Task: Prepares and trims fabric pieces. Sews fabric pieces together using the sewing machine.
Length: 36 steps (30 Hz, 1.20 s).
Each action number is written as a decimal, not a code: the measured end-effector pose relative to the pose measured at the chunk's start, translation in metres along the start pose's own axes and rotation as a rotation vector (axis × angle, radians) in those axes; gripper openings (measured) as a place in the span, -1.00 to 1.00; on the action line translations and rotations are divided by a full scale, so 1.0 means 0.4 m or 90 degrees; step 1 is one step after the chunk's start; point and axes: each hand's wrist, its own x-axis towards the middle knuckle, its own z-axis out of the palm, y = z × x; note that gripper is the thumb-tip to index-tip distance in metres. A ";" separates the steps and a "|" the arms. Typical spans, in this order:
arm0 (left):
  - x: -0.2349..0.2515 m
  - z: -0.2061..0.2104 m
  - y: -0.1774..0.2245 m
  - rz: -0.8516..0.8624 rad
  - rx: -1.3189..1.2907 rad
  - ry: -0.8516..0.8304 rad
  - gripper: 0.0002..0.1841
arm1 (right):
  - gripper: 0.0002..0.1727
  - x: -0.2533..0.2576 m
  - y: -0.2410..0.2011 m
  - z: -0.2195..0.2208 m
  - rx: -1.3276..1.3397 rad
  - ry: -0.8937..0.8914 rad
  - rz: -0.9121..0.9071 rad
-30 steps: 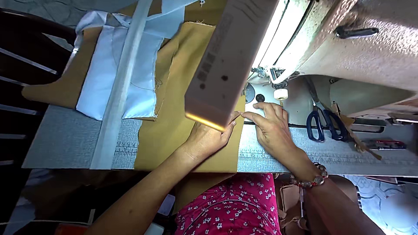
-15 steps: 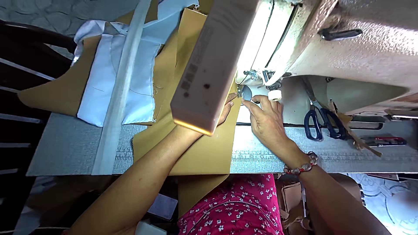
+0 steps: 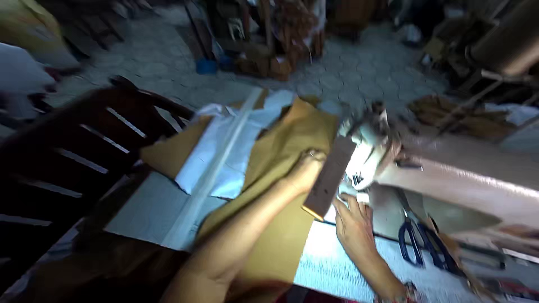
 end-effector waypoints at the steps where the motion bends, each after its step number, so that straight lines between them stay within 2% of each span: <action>1: 0.019 -0.004 0.012 -0.052 0.012 -0.049 -0.77 | -0.59 -0.001 -0.002 0.000 -0.011 0.010 -0.008; 3: 0.052 -0.002 0.030 -0.141 0.055 -0.109 -0.66 | -0.57 -0.004 0.000 0.006 -0.026 0.028 -0.021; 5: 0.063 0.004 0.043 -0.168 0.085 -0.098 -0.67 | -0.55 -0.003 0.003 0.009 -0.029 0.036 -0.025; 10: 0.042 0.024 0.029 -0.100 0.115 -0.022 -0.73 | -0.56 0.000 0.008 0.011 -0.010 0.041 -0.021; 13: 0.057 -0.013 0.008 -0.133 0.089 0.033 -0.67 | -0.62 0.032 0.036 0.000 0.067 0.002 -0.006; 15: 0.080 -0.029 -0.021 -0.177 0.096 0.058 -0.64 | -0.69 0.074 0.064 -0.006 0.128 -0.057 0.075; 16: 0.092 -0.030 -0.037 -0.189 0.106 0.070 -0.64 | -0.66 0.098 0.072 -0.012 0.138 -0.110 0.143; 18: 0.113 -0.005 -0.075 -0.157 0.140 0.136 -0.65 | -0.55 0.133 0.086 -0.033 0.129 -0.258 0.241; 21: 0.134 0.021 -0.103 -0.100 0.168 0.198 -0.69 | -0.52 0.178 0.082 -0.058 0.120 -0.442 0.412; 24: 0.126 0.003 -0.091 -0.081 0.148 0.197 -0.72 | -0.55 0.206 0.097 0.004 0.183 -0.423 0.492; 26: 0.101 -0.010 -0.073 -0.069 0.121 0.198 -0.71 | -0.56 0.205 0.091 0.003 0.149 -0.413 0.463; 28: 0.048 -0.055 -0.001 -0.092 0.055 0.170 -0.71 | -0.51 0.203 0.075 -0.049 0.084 -0.483 0.404; 29: 0.019 -0.062 0.020 -0.098 0.035 0.166 -0.72 | -0.53 0.196 0.069 -0.063 0.070 -0.470 0.363; 31: -0.049 -0.045 0.041 -0.097 0.010 0.182 -0.72 | -0.57 0.163 0.071 -0.047 0.064 -0.347 0.237; 33: -0.094 -0.013 0.046 -0.101 -0.008 0.221 -0.71 | -0.55 0.143 0.086 0.009 0.074 -0.163 0.095; 36: -0.113 0.016 0.061 -0.155 -0.024 0.272 -0.70 | -0.58 0.130 0.094 0.031 0.066 -0.137 0.085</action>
